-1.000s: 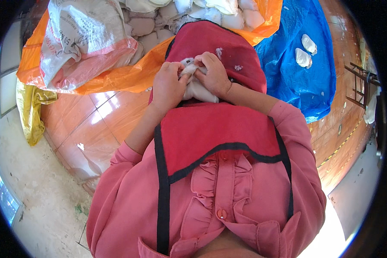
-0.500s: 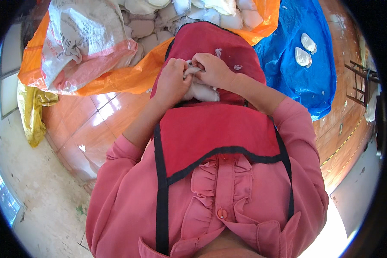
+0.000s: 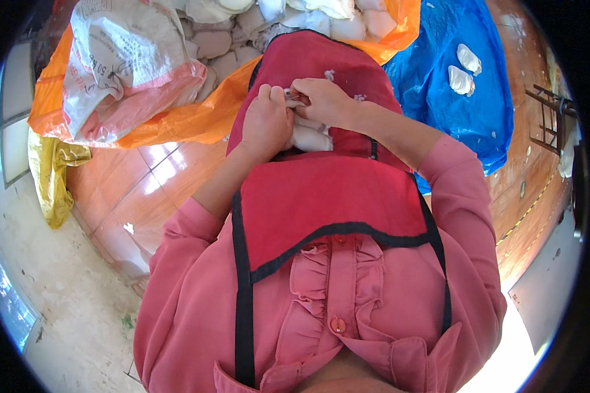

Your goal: The person sits on the floor and repeatedly stuffs white fabric pieces into small fabric pouches, then places the finished pouches onto a blue tarp. The person handles the pouches one at a time, using both hands to insert the stuffing and close the opening.

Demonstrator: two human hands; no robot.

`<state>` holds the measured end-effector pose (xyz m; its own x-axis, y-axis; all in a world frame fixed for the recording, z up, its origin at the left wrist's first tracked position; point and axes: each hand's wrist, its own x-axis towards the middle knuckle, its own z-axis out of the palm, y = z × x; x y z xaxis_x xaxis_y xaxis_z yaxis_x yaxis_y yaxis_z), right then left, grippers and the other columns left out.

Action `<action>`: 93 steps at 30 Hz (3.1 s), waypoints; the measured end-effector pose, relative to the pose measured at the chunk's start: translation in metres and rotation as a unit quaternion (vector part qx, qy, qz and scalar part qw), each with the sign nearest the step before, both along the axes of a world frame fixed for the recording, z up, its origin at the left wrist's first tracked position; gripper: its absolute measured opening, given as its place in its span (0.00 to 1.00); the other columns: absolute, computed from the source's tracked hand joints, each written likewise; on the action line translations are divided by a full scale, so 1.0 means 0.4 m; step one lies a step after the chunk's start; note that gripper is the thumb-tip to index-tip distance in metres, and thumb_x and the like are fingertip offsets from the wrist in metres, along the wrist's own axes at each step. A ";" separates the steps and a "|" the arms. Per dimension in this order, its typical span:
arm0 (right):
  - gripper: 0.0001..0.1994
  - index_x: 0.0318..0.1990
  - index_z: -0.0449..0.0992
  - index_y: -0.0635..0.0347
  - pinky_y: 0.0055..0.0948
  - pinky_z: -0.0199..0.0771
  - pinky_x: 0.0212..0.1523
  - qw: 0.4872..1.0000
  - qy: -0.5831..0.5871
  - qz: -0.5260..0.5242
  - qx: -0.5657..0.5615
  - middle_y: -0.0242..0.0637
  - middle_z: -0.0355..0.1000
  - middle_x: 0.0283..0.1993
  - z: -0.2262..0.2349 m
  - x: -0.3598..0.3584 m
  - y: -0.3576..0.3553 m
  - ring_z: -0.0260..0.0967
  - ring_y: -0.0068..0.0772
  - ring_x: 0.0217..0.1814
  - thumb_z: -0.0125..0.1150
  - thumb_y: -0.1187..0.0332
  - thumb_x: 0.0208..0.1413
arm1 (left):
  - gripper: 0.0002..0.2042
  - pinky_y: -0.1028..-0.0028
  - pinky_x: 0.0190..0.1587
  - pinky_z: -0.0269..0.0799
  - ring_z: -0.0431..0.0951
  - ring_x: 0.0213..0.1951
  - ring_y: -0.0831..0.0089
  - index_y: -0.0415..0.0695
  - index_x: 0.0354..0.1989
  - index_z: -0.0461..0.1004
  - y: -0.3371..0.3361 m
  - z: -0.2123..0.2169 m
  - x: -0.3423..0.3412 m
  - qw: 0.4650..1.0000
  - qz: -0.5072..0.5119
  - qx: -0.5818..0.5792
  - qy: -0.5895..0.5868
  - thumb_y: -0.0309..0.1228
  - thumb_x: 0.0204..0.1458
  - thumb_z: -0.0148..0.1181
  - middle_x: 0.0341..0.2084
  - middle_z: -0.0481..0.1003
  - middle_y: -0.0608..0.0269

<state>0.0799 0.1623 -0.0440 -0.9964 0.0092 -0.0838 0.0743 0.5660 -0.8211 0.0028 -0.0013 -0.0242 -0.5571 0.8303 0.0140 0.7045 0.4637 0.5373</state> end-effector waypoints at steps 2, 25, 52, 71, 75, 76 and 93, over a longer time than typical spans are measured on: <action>0.12 0.35 0.70 0.63 0.40 0.71 0.38 1.000 0.014 -0.017 0.022 0.45 0.72 0.32 -0.008 -0.003 -0.008 0.71 0.47 0.36 0.64 0.71 0.45 | 0.11 0.52 0.33 0.71 0.73 0.33 0.44 0.38 0.36 0.63 0.008 -0.003 -0.004 1.000 0.007 -0.016 0.008 0.26 0.47 0.57 0.34 0.67 0.44; 0.10 0.33 0.70 0.58 0.45 0.70 0.35 0.976 0.066 -0.205 0.042 0.44 0.72 0.31 -0.070 0.009 -0.069 0.72 0.50 0.37 0.59 0.61 0.53 | 0.20 0.70 0.42 0.73 0.76 0.37 0.68 0.36 0.45 0.70 -0.030 -0.004 0.020 0.961 0.150 0.039 -0.227 0.32 0.46 0.68 0.37 0.72 0.55; 0.06 0.34 0.67 0.59 0.29 0.61 0.25 0.883 0.317 -0.322 -0.126 0.35 0.63 0.25 -0.014 -0.021 -0.088 0.60 0.27 0.24 0.58 0.77 0.55 | 0.41 0.69 0.58 0.65 0.68 0.56 0.68 0.48 0.67 0.52 -0.005 0.081 -0.073 0.640 0.064 0.126 -0.755 0.25 0.43 0.67 0.54 0.66 0.61; 0.18 0.49 0.71 0.65 0.27 0.69 0.51 0.913 0.113 -0.182 -0.347 0.34 0.70 0.47 0.043 -0.011 -0.050 0.67 0.24 0.49 0.67 0.70 0.53 | 0.27 0.59 0.35 0.64 0.72 0.33 0.56 0.46 0.51 0.68 -0.019 0.116 -0.125 0.968 0.002 0.077 0.237 0.36 0.39 0.67 0.30 0.70 0.59; 0.22 0.50 0.71 0.63 0.24 0.71 0.45 0.910 0.051 -0.206 -0.356 0.31 0.70 0.44 0.040 -0.008 -0.054 0.68 0.21 0.43 0.71 0.67 0.49 | 0.26 0.59 0.33 0.61 0.71 0.31 0.58 0.48 0.50 0.68 -0.019 0.110 -0.129 0.959 -0.033 0.097 0.263 0.38 0.41 0.65 0.30 0.69 0.61; 0.22 0.49 0.71 0.63 0.23 0.71 0.44 0.908 0.051 -0.213 -0.357 0.31 0.70 0.43 0.040 -0.007 -0.059 0.68 0.21 0.43 0.72 0.67 0.49 | 0.25 0.59 0.33 0.61 0.71 0.32 0.60 0.48 0.50 0.68 -0.019 0.107 -0.130 0.958 -0.038 0.100 0.266 0.37 0.40 0.64 0.30 0.69 0.62; 0.28 0.50 0.71 0.66 0.30 0.70 0.51 0.920 -0.009 -0.287 -0.266 0.41 0.74 0.46 0.028 0.004 -0.087 0.70 0.30 0.49 0.74 0.59 0.44 | 0.23 0.59 0.36 0.60 0.72 0.35 0.63 0.49 0.51 0.68 -0.012 0.035 -0.116 0.948 -0.059 0.075 0.304 0.38 0.44 0.60 0.32 0.70 0.62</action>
